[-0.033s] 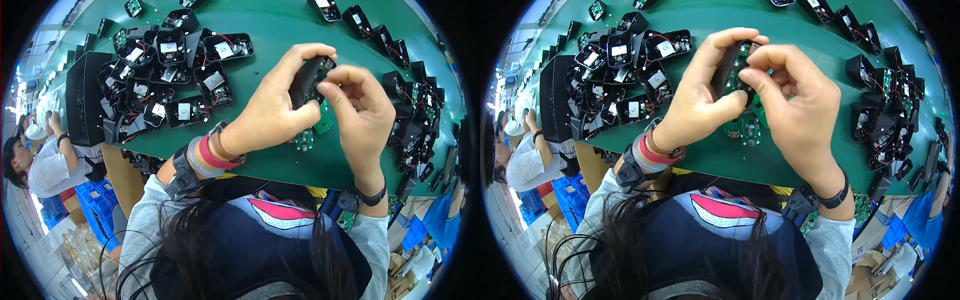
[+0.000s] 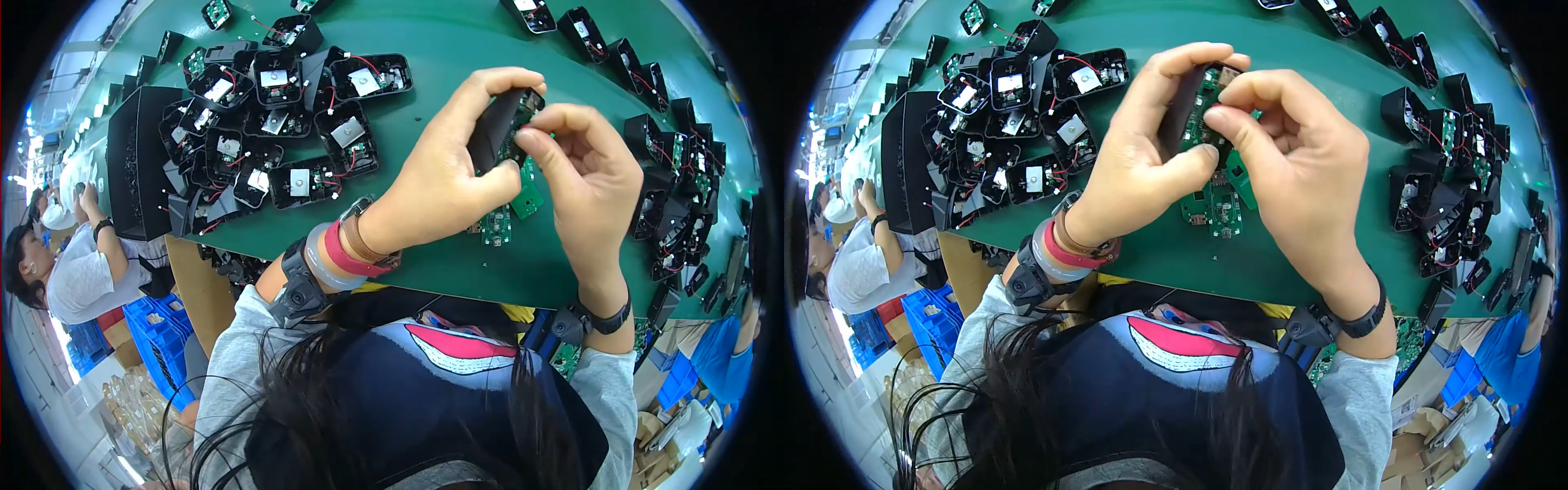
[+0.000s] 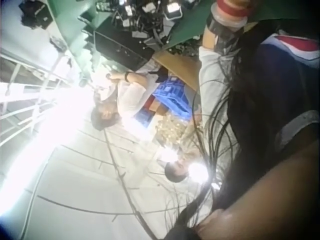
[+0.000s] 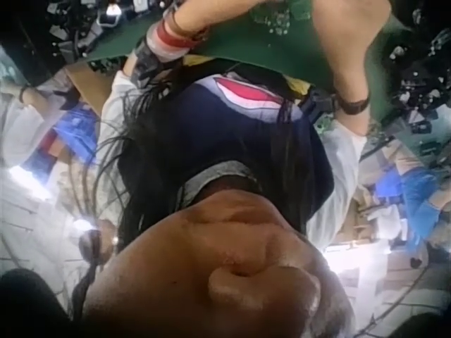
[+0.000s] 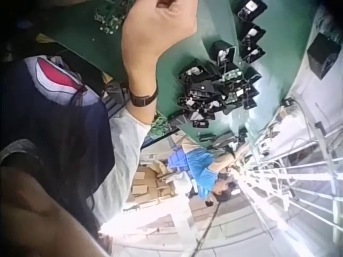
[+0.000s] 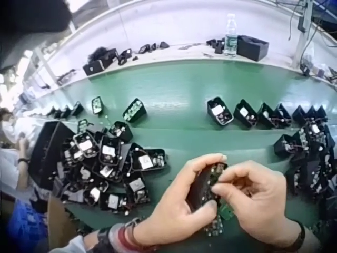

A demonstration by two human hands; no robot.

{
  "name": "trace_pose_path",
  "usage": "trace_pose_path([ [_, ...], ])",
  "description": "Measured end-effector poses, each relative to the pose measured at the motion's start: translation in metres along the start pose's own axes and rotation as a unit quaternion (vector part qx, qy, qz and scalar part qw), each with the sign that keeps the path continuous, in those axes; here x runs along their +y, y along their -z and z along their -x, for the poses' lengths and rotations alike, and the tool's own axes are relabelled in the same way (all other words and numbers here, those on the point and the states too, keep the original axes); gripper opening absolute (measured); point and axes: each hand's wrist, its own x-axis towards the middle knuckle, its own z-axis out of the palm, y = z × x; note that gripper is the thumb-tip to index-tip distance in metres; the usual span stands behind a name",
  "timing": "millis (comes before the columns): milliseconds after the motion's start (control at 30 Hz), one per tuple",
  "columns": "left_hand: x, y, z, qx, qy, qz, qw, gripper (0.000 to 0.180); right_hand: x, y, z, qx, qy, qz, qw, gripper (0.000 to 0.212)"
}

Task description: The person picks up a circuit board and a black plastic housing, fits the board into the housing, and connects a small white wire to a port on the board. They place the assembled unit on the table and repeat the process with another set of components.

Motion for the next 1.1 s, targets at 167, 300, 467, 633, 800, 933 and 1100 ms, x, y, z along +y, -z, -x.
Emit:
trace_pose_path([
  [167,0.002,-0.003,0.001,0.058,0.012,0.098,0.993,0.066,0.009,0.004,-0.005,-0.015,0.134,0.154,0.979,0.012],
  [300,0.004,-0.002,0.001,0.082,0.026,0.124,0.989,0.064,0.008,0.003,-0.002,-0.032,0.096,0.1,0.99,0.012],
  [467,0.005,0.001,0.001,0.064,0.067,0.18,0.979,0.047,0.006,0.004,-0.004,-0.076,0.106,0.117,0.985,0.013],
  [633,0.005,0.0,0.0,0.072,0.068,0.194,0.976,0.041,0.007,0.005,-0.005,-0.076,0.143,0.156,0.974,0.013],
  [800,0.006,0.001,0.001,0.038,0.07,0.162,0.984,0.039,0.005,0.008,-0.009,-0.015,0.007,0.011,1.0,0.032],
  [933,0.0,-0.001,0.002,0.036,0.052,0.111,0.992,0.037,0.01,0.009,-0.011,-0.128,-0.134,-0.133,0.974,0.033],
  [1100,0.003,-0.001,0.001,0.064,0.066,0.166,0.982,0.037,0.013,0.002,-0.007,-0.12,-0.113,-0.138,0.977,0.03],
])
